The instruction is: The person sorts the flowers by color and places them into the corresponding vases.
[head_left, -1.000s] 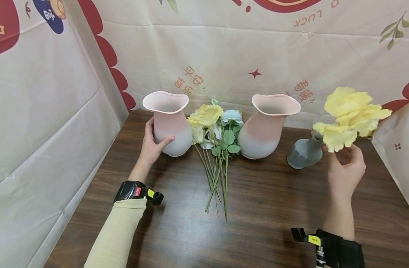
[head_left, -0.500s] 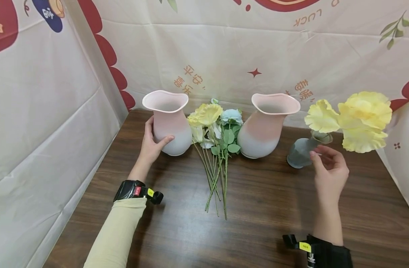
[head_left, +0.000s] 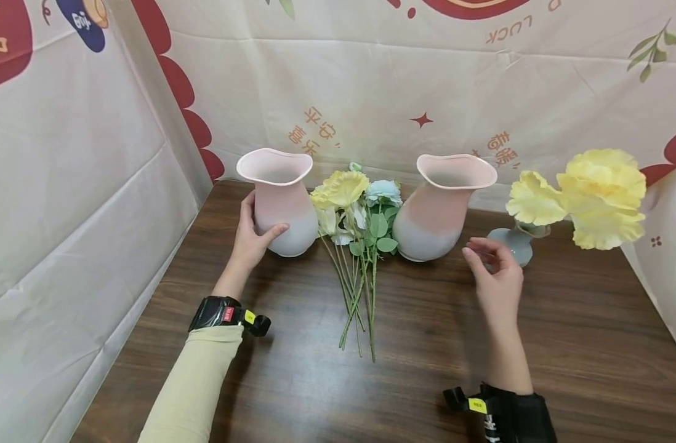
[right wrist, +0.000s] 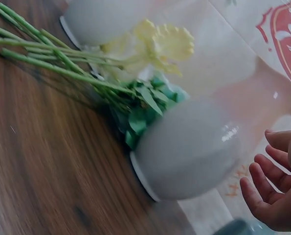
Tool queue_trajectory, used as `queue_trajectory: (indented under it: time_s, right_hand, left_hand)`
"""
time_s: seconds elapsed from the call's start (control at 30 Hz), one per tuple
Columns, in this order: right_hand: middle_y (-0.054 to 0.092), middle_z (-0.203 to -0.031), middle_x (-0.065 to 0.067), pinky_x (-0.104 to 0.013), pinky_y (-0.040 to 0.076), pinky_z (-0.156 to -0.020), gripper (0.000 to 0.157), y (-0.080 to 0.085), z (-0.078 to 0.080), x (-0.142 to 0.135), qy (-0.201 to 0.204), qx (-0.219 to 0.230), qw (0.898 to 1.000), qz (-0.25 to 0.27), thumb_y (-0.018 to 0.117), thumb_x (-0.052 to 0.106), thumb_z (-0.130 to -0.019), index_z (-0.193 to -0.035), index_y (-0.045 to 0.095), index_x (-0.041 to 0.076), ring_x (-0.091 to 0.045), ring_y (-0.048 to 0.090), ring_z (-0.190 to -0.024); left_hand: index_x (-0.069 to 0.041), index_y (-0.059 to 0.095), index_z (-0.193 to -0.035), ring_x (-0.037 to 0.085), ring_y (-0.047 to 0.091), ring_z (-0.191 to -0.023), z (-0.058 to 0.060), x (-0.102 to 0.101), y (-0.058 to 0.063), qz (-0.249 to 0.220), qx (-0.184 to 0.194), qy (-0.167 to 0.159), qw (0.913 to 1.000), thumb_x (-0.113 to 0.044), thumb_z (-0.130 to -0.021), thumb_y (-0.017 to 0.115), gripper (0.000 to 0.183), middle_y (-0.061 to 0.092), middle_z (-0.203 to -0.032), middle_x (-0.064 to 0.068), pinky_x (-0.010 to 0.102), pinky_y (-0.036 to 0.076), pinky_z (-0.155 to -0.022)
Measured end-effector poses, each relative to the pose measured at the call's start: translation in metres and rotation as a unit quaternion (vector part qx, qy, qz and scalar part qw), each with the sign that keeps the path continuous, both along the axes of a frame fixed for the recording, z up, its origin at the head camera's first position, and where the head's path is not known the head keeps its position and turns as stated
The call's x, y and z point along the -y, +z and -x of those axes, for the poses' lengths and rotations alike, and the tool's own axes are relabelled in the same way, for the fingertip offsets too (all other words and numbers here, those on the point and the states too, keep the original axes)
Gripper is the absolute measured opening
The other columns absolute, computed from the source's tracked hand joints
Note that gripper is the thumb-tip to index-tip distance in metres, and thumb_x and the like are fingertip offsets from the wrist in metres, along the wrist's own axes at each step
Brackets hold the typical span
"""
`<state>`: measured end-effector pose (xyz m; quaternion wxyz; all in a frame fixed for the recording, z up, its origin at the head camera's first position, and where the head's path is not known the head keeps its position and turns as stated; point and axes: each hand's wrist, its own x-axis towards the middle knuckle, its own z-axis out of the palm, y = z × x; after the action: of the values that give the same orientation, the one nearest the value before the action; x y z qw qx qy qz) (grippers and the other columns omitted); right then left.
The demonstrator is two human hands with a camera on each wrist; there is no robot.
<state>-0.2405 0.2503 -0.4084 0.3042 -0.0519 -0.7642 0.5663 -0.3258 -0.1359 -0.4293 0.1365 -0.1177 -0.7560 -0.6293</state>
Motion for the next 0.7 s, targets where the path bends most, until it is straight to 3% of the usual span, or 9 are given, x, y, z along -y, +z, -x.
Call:
queue_trajectory:
  time_s: [0.3,0.7]
  right_hand:
    - [0.065,-0.094,-0.001,-0.007,0.046,-0.067,0.023,0.003,0.002,0.033,0.044,0.055,0.997,-0.030,0.066,0.000,-0.087,-0.107,0.063,-0.012,-0.006,0.060,-0.082]
    - [0.065,-0.106,-0.029,-0.005,0.047,-0.071,0.025,-0.006,0.006,0.063,0.140,0.094,0.985,-0.030,0.063,0.001,-0.089,-0.110,0.061,-0.012,-0.014,0.063,-0.087]
  left_hand:
    - [-0.001,0.022,-0.146,0.029,0.031,-0.134,-0.001,-0.001,0.002,0.000,-0.003,0.000,1.0000,0.001,-0.079,0.073,0.084,0.030,-0.149,0.020,0.055,0.023,-0.114]
    - [0.000,0.022,-0.146,0.029,0.031,-0.134,-0.001,-0.001,0.003,0.001,-0.005,0.003,1.0000,0.002,-0.080,0.071,0.083,0.031,-0.149,0.020,0.054,0.022,-0.115]
